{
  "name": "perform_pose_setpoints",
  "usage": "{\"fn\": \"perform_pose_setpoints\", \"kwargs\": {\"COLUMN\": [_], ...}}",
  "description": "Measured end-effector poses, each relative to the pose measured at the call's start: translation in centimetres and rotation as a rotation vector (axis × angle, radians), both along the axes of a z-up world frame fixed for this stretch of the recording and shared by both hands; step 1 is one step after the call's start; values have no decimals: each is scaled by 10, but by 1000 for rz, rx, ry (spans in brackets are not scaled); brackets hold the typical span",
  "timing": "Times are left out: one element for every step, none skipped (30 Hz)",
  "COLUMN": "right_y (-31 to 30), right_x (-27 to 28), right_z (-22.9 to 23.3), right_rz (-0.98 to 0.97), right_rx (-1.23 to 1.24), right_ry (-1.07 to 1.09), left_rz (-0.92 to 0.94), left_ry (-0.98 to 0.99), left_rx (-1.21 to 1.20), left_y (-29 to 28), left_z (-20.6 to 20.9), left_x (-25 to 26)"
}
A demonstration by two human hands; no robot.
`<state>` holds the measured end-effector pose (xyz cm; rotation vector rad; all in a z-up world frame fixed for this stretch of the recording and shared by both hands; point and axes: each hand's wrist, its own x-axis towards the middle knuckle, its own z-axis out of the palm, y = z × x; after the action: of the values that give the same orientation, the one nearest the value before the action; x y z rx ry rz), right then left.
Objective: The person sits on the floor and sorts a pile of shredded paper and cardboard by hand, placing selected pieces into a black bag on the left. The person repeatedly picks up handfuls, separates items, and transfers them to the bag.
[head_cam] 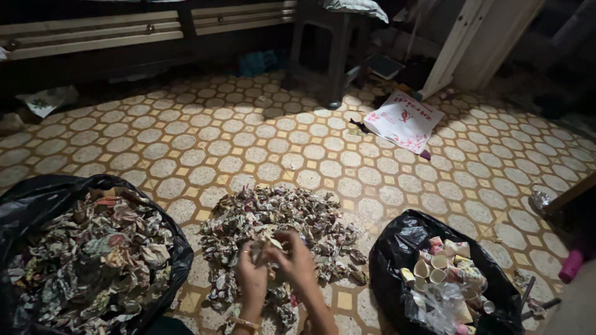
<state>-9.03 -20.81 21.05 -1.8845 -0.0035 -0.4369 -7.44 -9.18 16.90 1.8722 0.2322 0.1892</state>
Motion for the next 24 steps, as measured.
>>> {"fn": "perform_pose_setpoints", "kwargs": {"right_y": [4,6,6,4,-2,-13,-22,-31,-40,-48,-55,-60,-63,-61,-58,-57,-54,-52,-48,-43,-36,-30,-20,-8], "right_x": [0,1,3,5,9,15,18,20,23,24,24,23,22,21,19,18,18,18,18,18,16,16,13,12], "right_z": [-6,-13,-20,-27,-33,-38,-42,-46,-48,-48,-47,-46,-44,-42,-41,-39,-36,-34,-32,-29,-27,-24,-22,-19], "right_rz": [-4,-60,-115,-168,-170,-172,-174,-212,-251,-291,-263,-235,-208,-207,-205,-202,-229,-257,-286,-263,-240,-216,-153,-92], "right_rx": [-42,11,62,111,144,177,210,269,329,389,376,362,348,390,433,472,418,363,309,353,397,440,375,313], "right_ry": [-35,73,182,293,254,215,176,161,145,127,51,-24,-99,-79,-59,-39,-23,-9,6,66,127,185,190,193], "left_rz": [-29,-59,-91,-87,-83,-79,-20,40,99,134,170,206,178,152,126,93,60,25,-16,-55,-94,-95,-96,-101], "left_ry": [-128,-257,-387,-208,-29,149,138,128,118,98,77,57,52,48,43,9,-25,-58,-42,-23,-4,16,36,57], "left_rx": [-30,-58,-86,-118,-150,-182,-196,-210,-224,-253,-282,-310,-306,-299,-291,-278,-265,-251,-324,-396,-468,-584,-700,-813], "left_y": [-1,-2,-2,-2,2,7,11,16,23,31,39,43,41,39,35,26,16,5,-5,-13,-17,-20,-22,-22], "left_z": [-4,-7,-9,-9,-8,-5,-1,4,9,15,21,25,27,28,27,26,24,22,22,23,26,31,37,43], "left_x": [-1,-1,-1,0,1,1,2,3,4,5,4,4,3,0,-4,-9,-16,-22,-28,-35,-38,-39,-38,-35]}}
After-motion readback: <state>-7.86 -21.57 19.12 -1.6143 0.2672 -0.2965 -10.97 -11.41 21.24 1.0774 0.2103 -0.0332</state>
